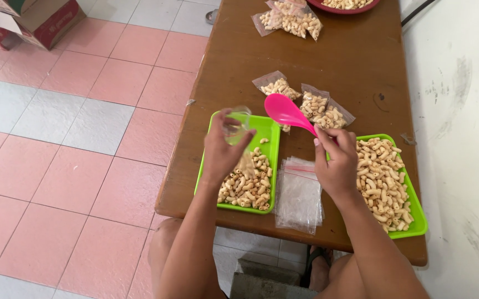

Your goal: A person is manually packing macaroni pieces into small plastic bags using their hands and a small plastic spoon.

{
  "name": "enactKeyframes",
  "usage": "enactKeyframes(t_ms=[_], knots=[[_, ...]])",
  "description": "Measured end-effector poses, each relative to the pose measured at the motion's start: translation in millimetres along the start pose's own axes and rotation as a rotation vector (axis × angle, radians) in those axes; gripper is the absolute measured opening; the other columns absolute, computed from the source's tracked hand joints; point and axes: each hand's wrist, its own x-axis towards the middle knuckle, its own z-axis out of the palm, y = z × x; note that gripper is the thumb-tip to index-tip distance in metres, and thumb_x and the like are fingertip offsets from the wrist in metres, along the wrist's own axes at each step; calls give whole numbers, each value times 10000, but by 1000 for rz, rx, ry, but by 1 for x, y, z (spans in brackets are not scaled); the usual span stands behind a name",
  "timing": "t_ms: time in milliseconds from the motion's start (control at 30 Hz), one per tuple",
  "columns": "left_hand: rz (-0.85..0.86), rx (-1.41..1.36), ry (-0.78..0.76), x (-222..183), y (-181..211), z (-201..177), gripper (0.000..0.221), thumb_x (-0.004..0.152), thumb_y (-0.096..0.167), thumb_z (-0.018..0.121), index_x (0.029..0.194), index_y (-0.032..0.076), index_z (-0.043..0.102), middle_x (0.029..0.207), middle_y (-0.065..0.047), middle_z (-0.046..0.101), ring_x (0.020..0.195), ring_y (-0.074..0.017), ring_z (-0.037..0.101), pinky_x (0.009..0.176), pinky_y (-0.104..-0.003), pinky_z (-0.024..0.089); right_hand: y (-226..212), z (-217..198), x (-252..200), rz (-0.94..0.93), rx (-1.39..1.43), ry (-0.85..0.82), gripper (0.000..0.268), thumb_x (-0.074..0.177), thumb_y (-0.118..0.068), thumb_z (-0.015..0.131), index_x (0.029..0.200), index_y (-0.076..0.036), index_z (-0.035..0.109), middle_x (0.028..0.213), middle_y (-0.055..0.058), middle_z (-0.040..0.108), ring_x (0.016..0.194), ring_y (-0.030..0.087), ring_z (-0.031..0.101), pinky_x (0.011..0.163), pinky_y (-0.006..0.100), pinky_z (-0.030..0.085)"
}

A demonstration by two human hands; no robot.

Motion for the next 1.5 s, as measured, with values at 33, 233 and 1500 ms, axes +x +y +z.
enactKeyframes(t_ms=[33,233,1500], knots=[[1,0,-2,2,-2,-1,692,788,309,817,1325,40,475,1025,-179,698,1006,-398,676,847,-497,539,8,8,-6,1,-1,1,287,914,72,661,1187,12,726,957,125,602,880,313,561,765,378,484],[75,-262,306,8,-5,-13,624,810,195,838,1307,35,498,1071,-162,671,1075,-279,650,953,-420,503,33,49,-34,-83,-186,-208,224,882,-29,652,1083,-67,741,913,104,594,823,312,562,710,412,466],[37,-56,86,12,2,-4,740,806,186,833,1342,-80,398,1079,-232,621,960,-365,653,859,-470,536,64,31,-31,719,204,-599,244,878,-184,666,1078,-269,778,953,29,712,896,184,655,822,308,512]])
